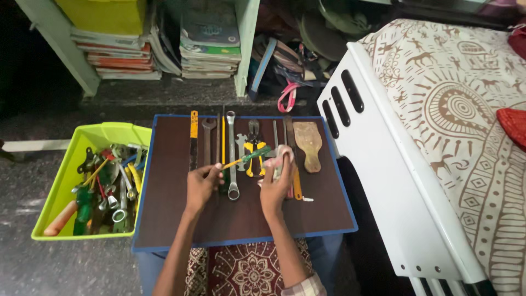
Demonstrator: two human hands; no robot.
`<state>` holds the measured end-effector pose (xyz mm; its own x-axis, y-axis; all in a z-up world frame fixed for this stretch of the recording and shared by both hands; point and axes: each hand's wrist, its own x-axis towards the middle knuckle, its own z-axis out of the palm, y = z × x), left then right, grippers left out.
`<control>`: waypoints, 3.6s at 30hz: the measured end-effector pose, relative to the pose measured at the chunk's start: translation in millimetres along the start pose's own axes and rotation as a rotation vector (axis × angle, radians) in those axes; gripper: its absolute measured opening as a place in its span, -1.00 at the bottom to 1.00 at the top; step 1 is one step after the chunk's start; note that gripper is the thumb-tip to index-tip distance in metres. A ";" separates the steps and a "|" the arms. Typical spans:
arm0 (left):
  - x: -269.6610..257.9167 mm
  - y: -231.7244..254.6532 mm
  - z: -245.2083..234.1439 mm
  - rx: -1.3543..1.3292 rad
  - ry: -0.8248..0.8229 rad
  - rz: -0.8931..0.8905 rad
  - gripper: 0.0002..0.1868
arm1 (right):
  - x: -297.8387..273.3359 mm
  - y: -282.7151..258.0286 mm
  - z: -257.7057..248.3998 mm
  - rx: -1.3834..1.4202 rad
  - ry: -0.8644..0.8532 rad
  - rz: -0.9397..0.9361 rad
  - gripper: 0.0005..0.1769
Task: The person sits on the floor and wipes various hand tools with a cloth. They pick up items such as a saw, screwdriver, hammer, wrench, and trowel from a green bin, wipe them, and place them on a small table.
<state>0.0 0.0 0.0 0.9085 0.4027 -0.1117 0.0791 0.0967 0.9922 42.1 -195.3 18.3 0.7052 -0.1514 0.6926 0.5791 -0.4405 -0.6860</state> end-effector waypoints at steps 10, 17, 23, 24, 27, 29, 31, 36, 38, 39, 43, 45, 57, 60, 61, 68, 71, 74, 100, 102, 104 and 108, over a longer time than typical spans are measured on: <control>-19.6 18.4 2.1 0.050 -0.019 -0.021 -0.68 | -4.4 -16.5 7.3 -0.312 -0.282 -0.078 -0.17; -23.0 17.5 18.8 -0.041 -0.042 0.063 -0.69 | -37.8 -23.0 30.8 -0.245 -0.487 -0.298 -0.24; -36.2 36.1 16.5 0.113 -0.082 -0.038 -0.66 | -30.6 -22.2 24.0 -0.184 -0.461 -0.306 -0.39; -39.6 40.5 19.0 0.075 -0.102 -0.016 -0.67 | -27.2 -23.4 20.2 -0.186 -0.445 -0.310 -0.40; -50.3 53.4 23.7 -0.033 -0.216 0.012 -0.70 | -14.8 -30.0 7.1 -0.191 -0.296 -0.412 -0.50; -56.3 60.0 18.9 -0.099 -0.357 -0.025 -0.66 | -6.5 -37.3 1.8 -0.133 -0.184 -0.396 -0.59; -57.4 61.5 12.3 0.247 -0.137 0.139 -0.56 | -3.9 -45.4 -4.2 -0.011 -0.102 -0.262 -0.66; -39.1 51.1 0.7 0.439 0.037 0.556 -0.47 | -7.1 -55.3 3.8 0.571 -0.194 0.487 -0.72; -32.4 43.0 0.2 0.562 0.034 0.518 -0.52 | -12.0 -50.0 14.4 0.789 -0.190 0.648 -0.71; -30.5 38.6 -1.8 0.512 0.006 0.395 -0.53 | -14.3 -44.5 20.3 0.857 -0.179 0.741 -0.73; -17.6 25.6 -7.0 0.405 -0.030 0.124 -0.55 | -22.7 -13.5 27.7 0.916 -0.193 0.899 -0.76; -10.5 18.9 -10.4 0.426 -0.003 0.137 -0.55 | -20.4 3.1 27.1 0.903 -0.171 0.882 -0.75; -0.5 -21.3 -25.1 0.072 0.187 -0.034 -0.52 | 4.2 8.8 6.9 0.908 -0.314 0.849 -0.51; -2.6 -27.3 -25.5 0.068 0.222 0.068 -0.48 | -7.9 -6.0 20.4 0.855 -0.326 0.852 -0.52; -3.5 -30.6 -24.7 0.062 0.237 0.091 -0.49 | -11.1 -8.6 22.4 0.805 -0.325 0.854 -0.54; 2.3 -48.6 -24.8 0.131 0.228 0.325 -0.54 | -7.5 -3.5 19.9 0.880 -0.251 0.838 -0.61; 2.3 -50.1 -24.6 0.165 0.215 0.231 -0.51 | 4.6 8.9 12.0 0.848 -0.141 0.894 -0.66; 2.1 -44.7 -28.7 -0.011 0.100 0.014 -0.56 | 14.4 23.7 6.8 0.911 -0.127 0.907 -0.70; 1.8 -45.8 -41.3 -0.276 -0.041 0.026 -0.69 | 0.1 -3.7 5.3 -0.236 -0.423 -0.108 -0.39; 1.1 -42.8 -41.7 -0.283 -0.039 0.029 -0.70 | -1.6 -1.9 7.0 -0.231 -0.412 -0.151 -0.40; -0.5 -41.6 -40.9 -0.291 -0.032 0.030 -0.69 | -8.3 -4.3 13.3 -0.225 -0.425 -0.257 -0.45; -0.6 -40.0 -41.8 -0.335 -0.032 0.021 -0.68 | -38.1 -23.8 34.9 -0.174 -0.581 -0.399 -0.47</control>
<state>-20.9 33.9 -42.0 0.9215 0.3793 -0.0838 -0.0746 0.3845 0.9201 15.7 -148.2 0.5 0.5849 0.5234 0.6196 0.7985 -0.5060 -0.3263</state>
